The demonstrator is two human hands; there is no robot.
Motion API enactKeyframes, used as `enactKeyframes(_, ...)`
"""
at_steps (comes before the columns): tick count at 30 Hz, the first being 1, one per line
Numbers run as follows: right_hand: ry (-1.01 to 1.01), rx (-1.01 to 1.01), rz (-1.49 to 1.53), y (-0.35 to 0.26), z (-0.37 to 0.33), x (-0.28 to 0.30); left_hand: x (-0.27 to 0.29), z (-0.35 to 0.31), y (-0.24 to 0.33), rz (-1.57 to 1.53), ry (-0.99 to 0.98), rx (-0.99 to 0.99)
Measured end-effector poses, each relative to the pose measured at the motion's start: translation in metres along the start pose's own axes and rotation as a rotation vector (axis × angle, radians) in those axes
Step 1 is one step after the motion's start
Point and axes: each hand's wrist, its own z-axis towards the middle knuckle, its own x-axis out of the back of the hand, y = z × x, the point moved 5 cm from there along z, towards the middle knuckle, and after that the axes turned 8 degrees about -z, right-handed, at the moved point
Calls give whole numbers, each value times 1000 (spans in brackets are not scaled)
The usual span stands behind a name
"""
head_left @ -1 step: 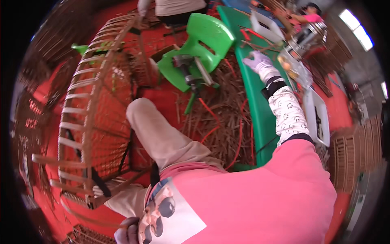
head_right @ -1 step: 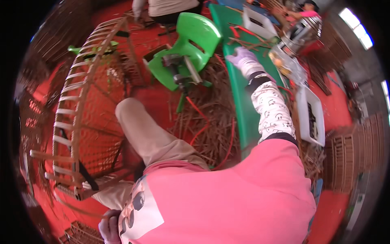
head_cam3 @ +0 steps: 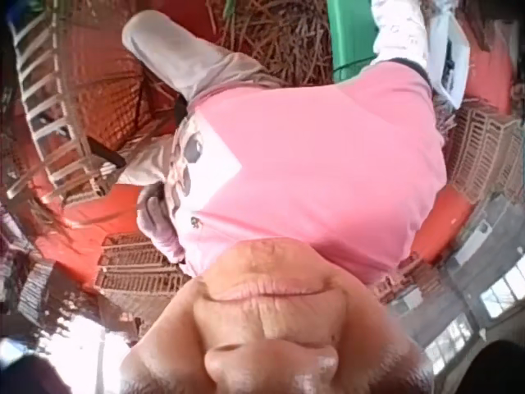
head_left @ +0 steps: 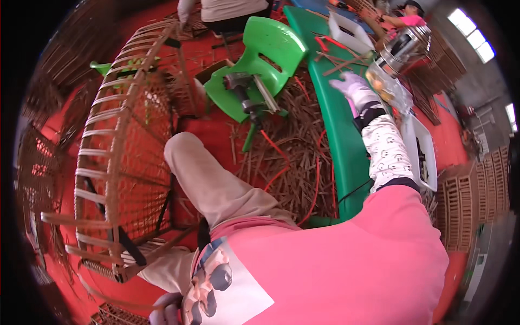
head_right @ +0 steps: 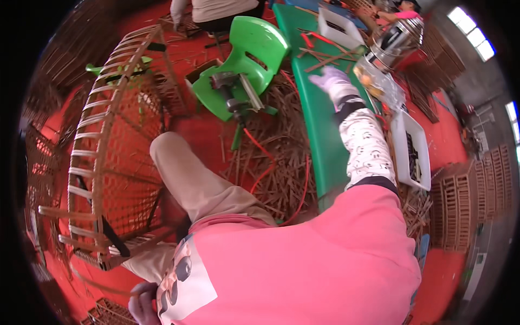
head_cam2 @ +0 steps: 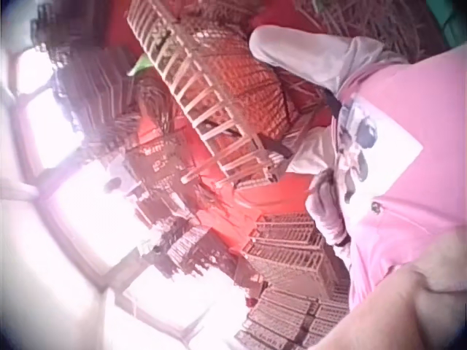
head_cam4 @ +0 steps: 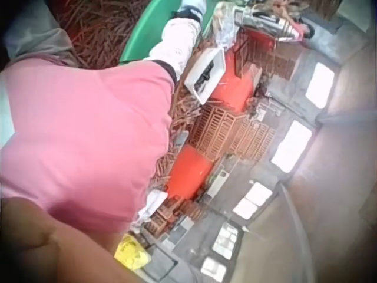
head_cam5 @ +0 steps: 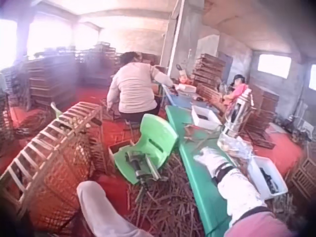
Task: Using a pneumatic nailer and manual weaving to assemble large wicker or bamboo structures for furniture manufacturing.
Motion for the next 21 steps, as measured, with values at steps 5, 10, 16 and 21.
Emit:
enactKeyframes(5, -182, -154, 84, 99, -8, -29, 40, 17, -28, -447, 24, -252)
enactKeyframes(10, -327, -57, -39, 85, -19, -32, -18, 35, -1, 85, -357, -95)
enactKeyframes(16, 178, -236, -271, 122, 0, -20, -5, 29, -3, -106, -58, -33)
enactKeyframes(21, 250, -441, 27, 244, -61, 49, -6, 53, 2, 26, -91, -181)
